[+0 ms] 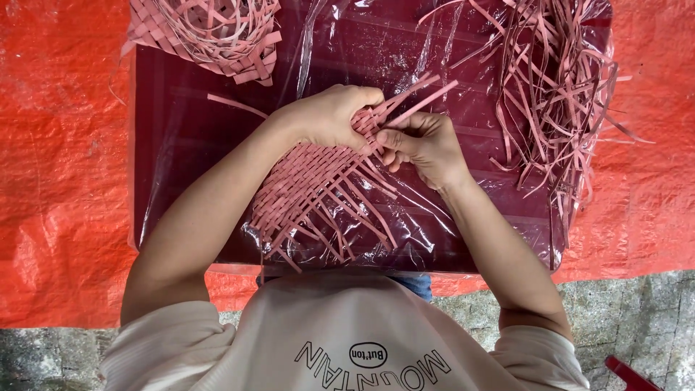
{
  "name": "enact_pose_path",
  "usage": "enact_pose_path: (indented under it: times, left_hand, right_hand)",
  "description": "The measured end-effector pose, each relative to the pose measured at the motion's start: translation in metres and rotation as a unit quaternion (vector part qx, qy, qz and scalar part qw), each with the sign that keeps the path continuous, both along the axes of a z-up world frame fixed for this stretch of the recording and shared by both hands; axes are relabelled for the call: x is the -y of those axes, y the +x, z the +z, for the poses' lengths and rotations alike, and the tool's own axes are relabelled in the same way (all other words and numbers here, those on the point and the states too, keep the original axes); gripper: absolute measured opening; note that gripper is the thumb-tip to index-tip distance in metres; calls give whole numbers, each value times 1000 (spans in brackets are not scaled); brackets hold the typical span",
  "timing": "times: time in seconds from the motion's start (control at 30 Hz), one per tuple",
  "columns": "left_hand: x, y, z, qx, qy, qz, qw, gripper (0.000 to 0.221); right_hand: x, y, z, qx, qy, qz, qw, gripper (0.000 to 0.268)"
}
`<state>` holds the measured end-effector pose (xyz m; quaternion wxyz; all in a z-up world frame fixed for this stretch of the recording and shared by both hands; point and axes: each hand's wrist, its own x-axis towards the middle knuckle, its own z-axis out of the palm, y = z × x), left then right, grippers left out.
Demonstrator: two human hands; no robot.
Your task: The person is manually weaving thin pink plastic strips together to form a lattice-patterned mat on a small plastic table.
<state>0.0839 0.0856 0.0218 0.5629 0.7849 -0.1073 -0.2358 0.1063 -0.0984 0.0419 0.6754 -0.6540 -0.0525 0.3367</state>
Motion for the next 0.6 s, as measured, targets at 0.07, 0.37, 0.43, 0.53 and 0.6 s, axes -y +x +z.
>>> enact_pose_path:
  times: [0.07, 0.37, 0.43, 0.53, 0.6]
  left_hand:
    - [-4, 0, 0, -1, -3, 8, 1000, 72]
    - [-5, 1, -14, -14, -10, 45, 999, 65]
    - [-5, 2, -21, -20, -10, 51, 998, 62]
    - [-6, 4, -28, -14, -4, 60, 998, 53]
    - [-6, 5, -25, -17, -34, 59, 998, 56]
  right_hand:
    - [1, 3, 1, -12, 20, -15, 1000, 21]
    - [-5, 3, -2, 55, 62, -15, 997, 23]
    - [-4, 3, -7, 64, 58, -17, 996, 20]
    - [-3, 2, -11, 85, 63, -26, 994, 20]
    - [-5, 2, -10, 100, 64, -26, 993, 19]
